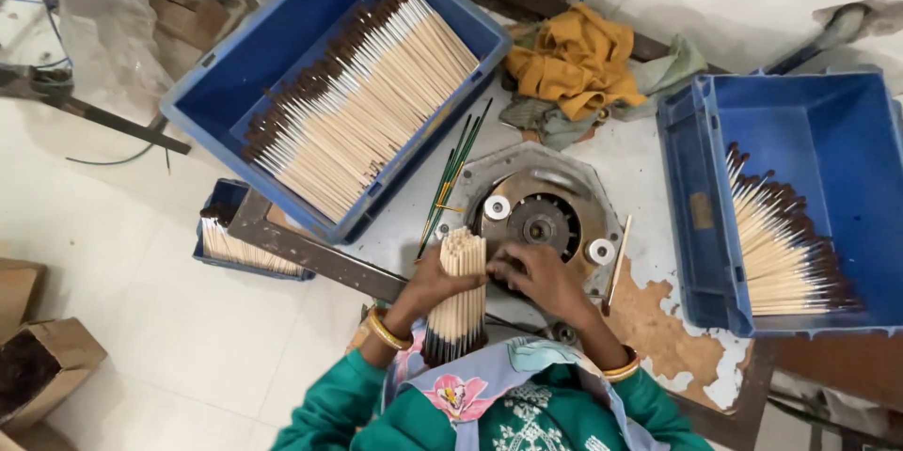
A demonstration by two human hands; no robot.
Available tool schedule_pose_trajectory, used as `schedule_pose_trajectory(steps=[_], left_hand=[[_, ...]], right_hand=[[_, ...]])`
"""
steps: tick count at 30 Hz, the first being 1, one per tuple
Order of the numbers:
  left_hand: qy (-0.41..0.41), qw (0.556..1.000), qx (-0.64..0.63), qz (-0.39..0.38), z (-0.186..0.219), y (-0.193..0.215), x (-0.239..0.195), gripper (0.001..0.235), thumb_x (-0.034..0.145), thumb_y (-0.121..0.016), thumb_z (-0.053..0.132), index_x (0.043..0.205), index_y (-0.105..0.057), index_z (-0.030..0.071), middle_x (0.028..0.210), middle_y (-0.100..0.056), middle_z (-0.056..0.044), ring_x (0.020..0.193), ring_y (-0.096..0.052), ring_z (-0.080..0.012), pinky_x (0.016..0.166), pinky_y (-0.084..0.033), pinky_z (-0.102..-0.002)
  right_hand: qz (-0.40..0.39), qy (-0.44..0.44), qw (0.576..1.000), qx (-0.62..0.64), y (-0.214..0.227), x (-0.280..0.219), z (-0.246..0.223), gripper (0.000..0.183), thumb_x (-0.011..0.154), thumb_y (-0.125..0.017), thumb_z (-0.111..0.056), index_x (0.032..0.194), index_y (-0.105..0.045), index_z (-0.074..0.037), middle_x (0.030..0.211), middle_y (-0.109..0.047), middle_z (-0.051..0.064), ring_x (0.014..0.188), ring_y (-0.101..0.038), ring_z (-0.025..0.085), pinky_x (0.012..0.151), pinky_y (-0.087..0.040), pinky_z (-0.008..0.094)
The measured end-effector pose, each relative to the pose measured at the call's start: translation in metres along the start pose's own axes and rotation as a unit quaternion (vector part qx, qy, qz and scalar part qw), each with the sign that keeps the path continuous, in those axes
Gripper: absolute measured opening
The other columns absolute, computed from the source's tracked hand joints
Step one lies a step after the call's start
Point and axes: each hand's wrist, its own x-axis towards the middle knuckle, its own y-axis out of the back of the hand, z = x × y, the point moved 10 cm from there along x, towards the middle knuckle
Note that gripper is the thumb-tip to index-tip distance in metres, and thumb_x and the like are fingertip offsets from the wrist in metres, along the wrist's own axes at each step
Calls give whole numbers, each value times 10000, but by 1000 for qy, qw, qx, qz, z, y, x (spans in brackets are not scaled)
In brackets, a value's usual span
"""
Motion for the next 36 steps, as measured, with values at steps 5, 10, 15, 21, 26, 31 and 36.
schedule_pose_trajectory(steps=[5,10,15,21,26,31,36], left_hand=[[-1,998,-39,-39,3,-15,-8,461,778,-831,90,1199,-669,2,1076,-763,-55,980,-719,-142,864,-606,-309],[-22,999,16,-46,13,-21,-6,396,787,-808,29,1167,-697,-2,1091,-768,-68,989,-725,-143,885,-589,-313],[-12,988,-88,130,10,56,-7,439,792,-850,48,1159,-624,-37,1013,-725,-122,886,-723,-231,789,-611,-385],[127,921,-350,111,-74,47,-2,500,853,-780,67,1301,-565,12,1030,-685,-132,902,-705,-240,759,-598,-373],[91,961,-232,120,-45,33,6,560,814,-786,38,1315,-538,36,1075,-667,-75,951,-682,-188,786,-590,-344],[102,958,-224,145,-41,41,-3,541,810,-798,42,1299,-566,31,1061,-676,-40,948,-682,-164,783,-576,-330],[90,967,-207,114,-41,38,-3,540,806,-815,29,1292,-578,16,1040,-670,-48,924,-684,-164,776,-584,-319]], right_hand=[[-115,-204,967,100,-24,-17,27,276,955,-677,-320,1037,-702,-57,858,-739,142,763,-734,297,693,-561,385],[-17,-2,999,-51,5,-28,19,317,912,-774,-312,974,-680,-16,840,-688,168,773,-683,332,661,-506,419],[322,-151,926,130,121,-63,90,220,1096,-593,-245,1099,-633,-29,897,-731,91,827,-767,141,689,-610,325],[304,-133,943,-5,122,-76,9,205,1116,-559,-195,1144,-672,-26,969,-742,131,810,-743,185,671,-600,349],[139,-129,968,-167,33,-40,118,178,1069,-582,-192,1150,-697,-82,890,-726,174,715,-694,350,646,-530,451],[159,-112,961,-198,34,-33,100,215,1044,-612,-243,1102,-687,-51,848,-720,177,650,-653,386,598,-505,478],[175,-144,948,-225,23,-38,114,219,1065,-639,-247,1051,-663,-30,796,-687,179,667,-657,400,607,-501,491]])
